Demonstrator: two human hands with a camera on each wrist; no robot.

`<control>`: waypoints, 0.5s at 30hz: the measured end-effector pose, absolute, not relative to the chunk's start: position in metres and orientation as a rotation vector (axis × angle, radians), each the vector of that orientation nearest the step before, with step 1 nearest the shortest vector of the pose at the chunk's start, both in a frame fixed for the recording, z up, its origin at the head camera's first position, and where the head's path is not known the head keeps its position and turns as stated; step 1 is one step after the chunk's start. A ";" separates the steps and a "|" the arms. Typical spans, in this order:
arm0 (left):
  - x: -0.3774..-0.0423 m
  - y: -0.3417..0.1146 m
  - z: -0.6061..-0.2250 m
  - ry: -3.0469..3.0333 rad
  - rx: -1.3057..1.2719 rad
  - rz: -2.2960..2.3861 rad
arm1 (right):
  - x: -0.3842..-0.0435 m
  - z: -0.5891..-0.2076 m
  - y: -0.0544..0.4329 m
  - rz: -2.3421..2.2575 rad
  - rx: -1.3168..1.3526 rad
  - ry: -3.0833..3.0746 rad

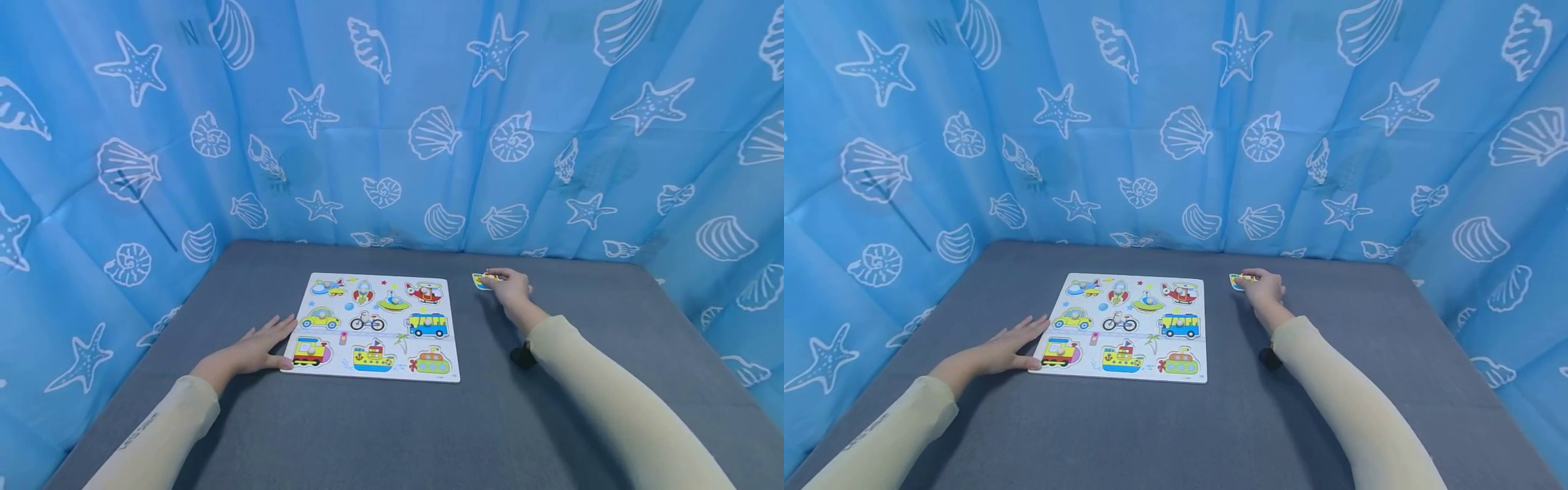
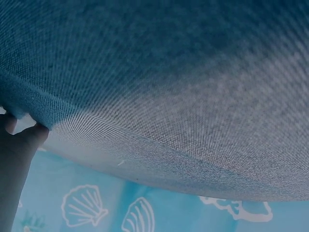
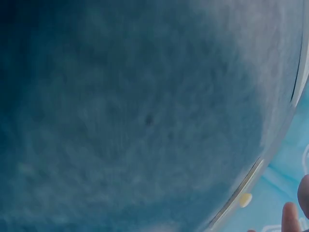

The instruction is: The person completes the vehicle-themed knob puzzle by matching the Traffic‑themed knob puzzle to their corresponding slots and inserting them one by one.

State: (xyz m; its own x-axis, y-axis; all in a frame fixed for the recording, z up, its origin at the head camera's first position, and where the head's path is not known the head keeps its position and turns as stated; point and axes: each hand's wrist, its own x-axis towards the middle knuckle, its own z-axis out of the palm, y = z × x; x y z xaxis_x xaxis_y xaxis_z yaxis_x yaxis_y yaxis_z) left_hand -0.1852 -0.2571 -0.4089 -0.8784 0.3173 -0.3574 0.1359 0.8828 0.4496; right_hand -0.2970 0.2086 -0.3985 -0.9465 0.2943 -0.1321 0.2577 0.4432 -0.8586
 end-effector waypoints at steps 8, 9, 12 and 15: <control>-0.187 -0.258 -0.411 2.628 0.351 0.571 | -0.311 -0.400 0.218 1.572 -0.709 -2.714; -0.187 -0.259 -0.412 2.629 0.348 0.571 | -0.314 -0.400 0.220 1.583 -0.730 -2.727; -0.188 -0.259 -0.413 2.630 0.347 0.573 | -0.322 -0.402 0.224 1.653 -0.749 -2.742; -0.188 -0.259 -0.412 2.628 0.343 0.578 | -0.330 -0.402 0.227 1.754 -0.773 -2.710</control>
State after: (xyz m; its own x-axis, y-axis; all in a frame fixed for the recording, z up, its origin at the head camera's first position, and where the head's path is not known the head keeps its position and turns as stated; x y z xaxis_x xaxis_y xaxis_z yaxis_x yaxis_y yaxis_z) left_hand -0.1876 -0.2594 -0.4122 -0.8789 0.3224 -0.3517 0.1451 0.8829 0.4466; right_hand -0.3299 0.2268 -0.4022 -0.8766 0.2837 -0.3887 0.4708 0.3384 -0.8148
